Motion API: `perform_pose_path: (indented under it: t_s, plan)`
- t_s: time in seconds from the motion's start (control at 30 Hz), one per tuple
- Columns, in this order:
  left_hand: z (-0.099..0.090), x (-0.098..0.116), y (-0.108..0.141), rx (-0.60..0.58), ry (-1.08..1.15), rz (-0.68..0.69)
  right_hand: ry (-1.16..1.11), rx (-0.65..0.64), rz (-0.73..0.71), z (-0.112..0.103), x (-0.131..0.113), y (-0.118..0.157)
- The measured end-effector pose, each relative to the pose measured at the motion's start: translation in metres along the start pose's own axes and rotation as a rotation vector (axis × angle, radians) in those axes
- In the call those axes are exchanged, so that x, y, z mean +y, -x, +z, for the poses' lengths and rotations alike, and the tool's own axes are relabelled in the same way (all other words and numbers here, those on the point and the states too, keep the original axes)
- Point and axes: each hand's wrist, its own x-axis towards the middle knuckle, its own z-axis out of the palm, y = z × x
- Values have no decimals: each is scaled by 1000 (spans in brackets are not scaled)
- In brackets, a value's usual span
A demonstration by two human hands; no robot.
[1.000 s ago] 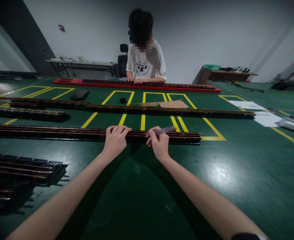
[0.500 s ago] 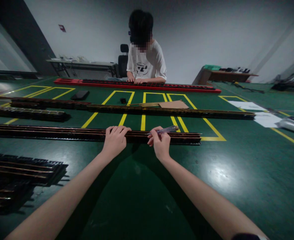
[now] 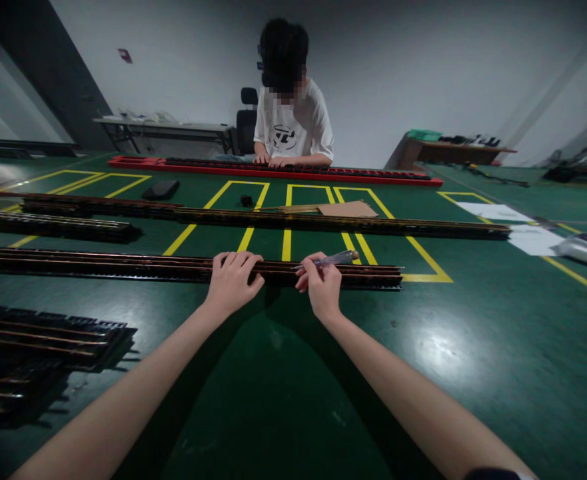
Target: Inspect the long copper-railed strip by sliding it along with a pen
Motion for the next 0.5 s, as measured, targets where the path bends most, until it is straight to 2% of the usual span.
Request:
perform_pose_path:
  t_s: [0.5]
  plan:
    - [2,4,0,10,-28,0,11,-57,-10,0,1,1]
